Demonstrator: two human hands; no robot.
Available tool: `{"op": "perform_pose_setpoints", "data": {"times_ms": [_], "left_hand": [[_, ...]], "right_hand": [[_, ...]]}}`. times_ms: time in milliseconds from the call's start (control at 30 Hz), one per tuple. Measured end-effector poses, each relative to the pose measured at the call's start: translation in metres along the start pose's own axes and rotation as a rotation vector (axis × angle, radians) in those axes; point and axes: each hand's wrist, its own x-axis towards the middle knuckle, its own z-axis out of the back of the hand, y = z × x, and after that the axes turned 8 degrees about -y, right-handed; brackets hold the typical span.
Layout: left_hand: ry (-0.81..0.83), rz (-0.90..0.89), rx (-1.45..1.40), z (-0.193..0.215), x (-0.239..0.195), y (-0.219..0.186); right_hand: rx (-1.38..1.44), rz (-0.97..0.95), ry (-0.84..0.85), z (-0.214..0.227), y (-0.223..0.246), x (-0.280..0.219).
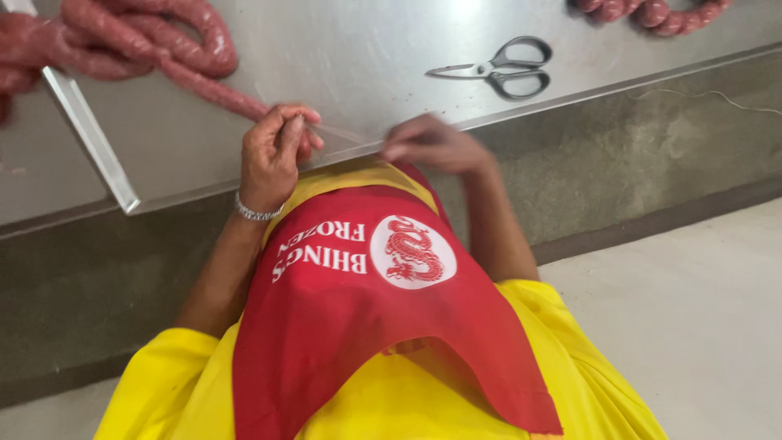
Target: The person links sausages by twisting a long casing into smaller segments, tying them with a thin string, and cutting the string with shears.
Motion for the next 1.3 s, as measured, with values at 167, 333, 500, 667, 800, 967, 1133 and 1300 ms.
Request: {"op": "perform_pose_setpoints", "data": {"times_ms": [167, 333, 500, 667, 800, 967, 1133, 1300], "left_hand": [[0.066, 0.187, -0.094, 0.000, 0.004, 0.057], [0.170, 0.358, -0.403, -0.022, 0.021, 0.091], [0.275, 0.447, -0.407, -0.033, 0.032, 0.101], [0.355, 0.389, -0.416, -0.026, 0.046, 0.099], [0.312, 0.389, -0.404, -0.031, 0.039, 0.100], [0.401, 0.069, -0.124, -0.039, 0.045, 0.096], [0.300, 0.065, -0.050, -0.035, 0.047, 0.091], [0.329, 0.101, -0.054, -0.027, 0.051, 0.090]], "right_hand": [[1.372, 0.668, -0.497, 0.042, -0.021, -0.121], [0.332, -0.028, -0.882, 0.015, -0.004, -0.157], [-0.345, -0.531, -0.273, -0.006, 0.014, -0.142], [-0.136, -0.402, -0.701, 0.002, -0.021, -0.115], [-0.314, -0.447, -0.588, -0.017, -0.014, -0.061], [-0.286, -0.093, -0.354, -0.049, 0.065, 0.011], [-0.041, 0.138, -0.455, -0.042, 0.081, 0.054], [-0.450, 0.053, -0.380, -0.054, 0.044, 0.040]]}}
